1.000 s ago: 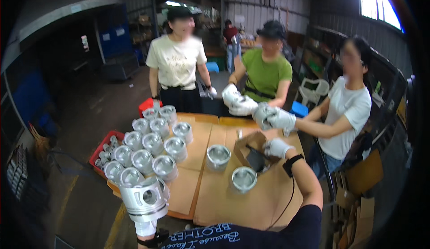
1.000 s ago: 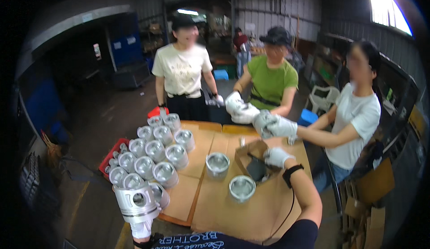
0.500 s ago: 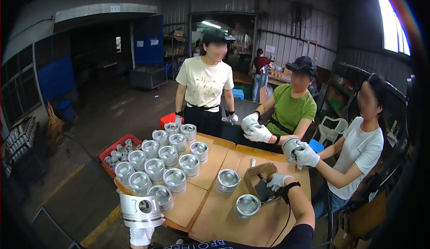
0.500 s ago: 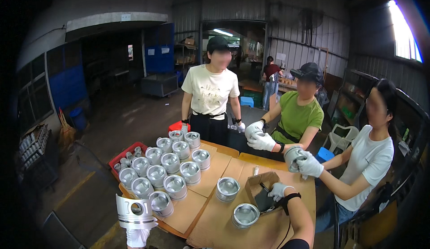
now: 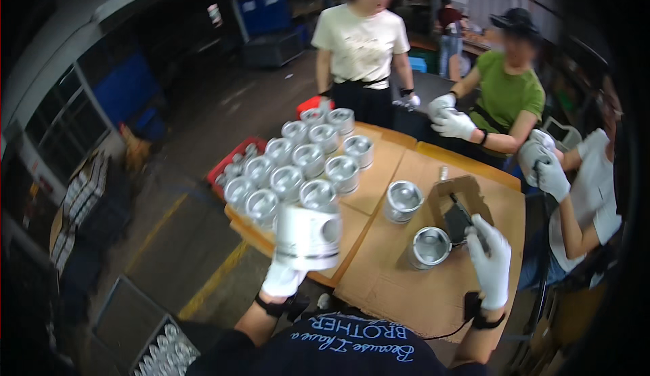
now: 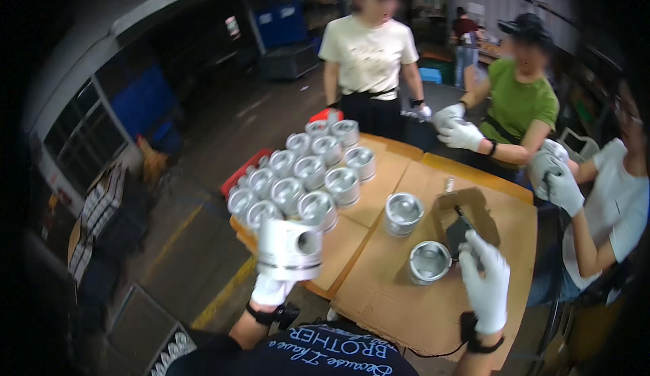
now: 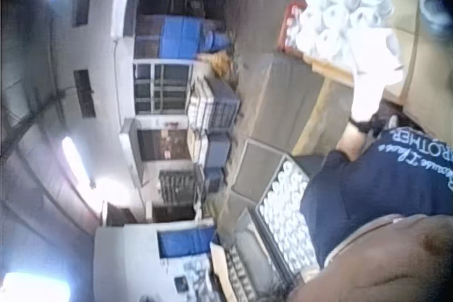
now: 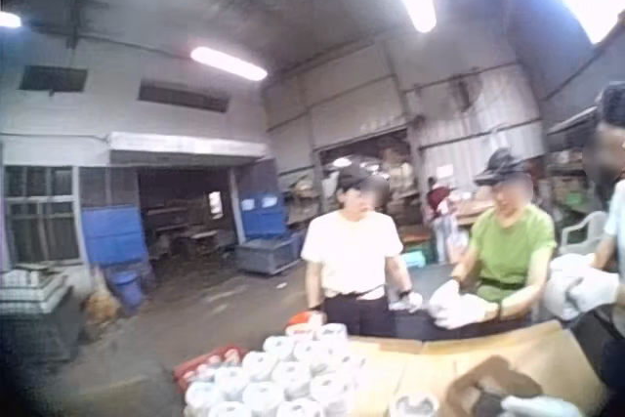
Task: Inspecting and sorting metal engine pistons on a work table in a factory setting.
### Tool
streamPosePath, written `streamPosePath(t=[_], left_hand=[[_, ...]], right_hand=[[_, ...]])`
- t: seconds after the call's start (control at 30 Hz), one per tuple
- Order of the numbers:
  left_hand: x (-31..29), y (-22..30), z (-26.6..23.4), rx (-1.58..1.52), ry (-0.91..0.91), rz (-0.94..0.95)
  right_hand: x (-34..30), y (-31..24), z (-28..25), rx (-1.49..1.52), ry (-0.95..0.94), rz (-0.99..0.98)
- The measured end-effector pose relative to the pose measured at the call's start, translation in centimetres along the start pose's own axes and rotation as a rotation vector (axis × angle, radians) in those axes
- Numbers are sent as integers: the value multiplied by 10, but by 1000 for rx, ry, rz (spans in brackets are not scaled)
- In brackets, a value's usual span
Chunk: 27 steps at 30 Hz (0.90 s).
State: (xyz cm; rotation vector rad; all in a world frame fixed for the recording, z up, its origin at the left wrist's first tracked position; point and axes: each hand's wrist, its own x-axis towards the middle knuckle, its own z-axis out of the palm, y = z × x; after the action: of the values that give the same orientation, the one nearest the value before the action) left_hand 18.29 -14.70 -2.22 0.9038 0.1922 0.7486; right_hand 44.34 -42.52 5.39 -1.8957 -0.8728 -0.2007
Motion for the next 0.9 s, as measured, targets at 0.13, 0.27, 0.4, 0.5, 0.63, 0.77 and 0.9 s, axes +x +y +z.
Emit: streamPosePath(t=[0.13, 0.27, 0.4, 0.5, 0.63, 0.77, 0.9], left_hand=[[15, -23, -1, -96, 41, -124], [13, -23, -1, -184, 11, -148], [15, -25, -8, -212, -36, -197], [12, -24, -5, -110, 49, -139], [6, -11, 2, -39, 130, -88], [8, -2, -2, 86, 64, -67], [9, 6, -1, 95, 134, -63]], right_hand=[[-39, -28, 60, 545, -33, 184], [-47, -44, 98, 826, -198, 187], [-33, -79, 116, 1032, -396, 253], [-17, -109, 119, 918, -631, 447], [-14, -109, 136, 969, -642, 495], [-16, -109, 149, 992, -652, 453], [-14, -108, 151, 960, -701, 445]])
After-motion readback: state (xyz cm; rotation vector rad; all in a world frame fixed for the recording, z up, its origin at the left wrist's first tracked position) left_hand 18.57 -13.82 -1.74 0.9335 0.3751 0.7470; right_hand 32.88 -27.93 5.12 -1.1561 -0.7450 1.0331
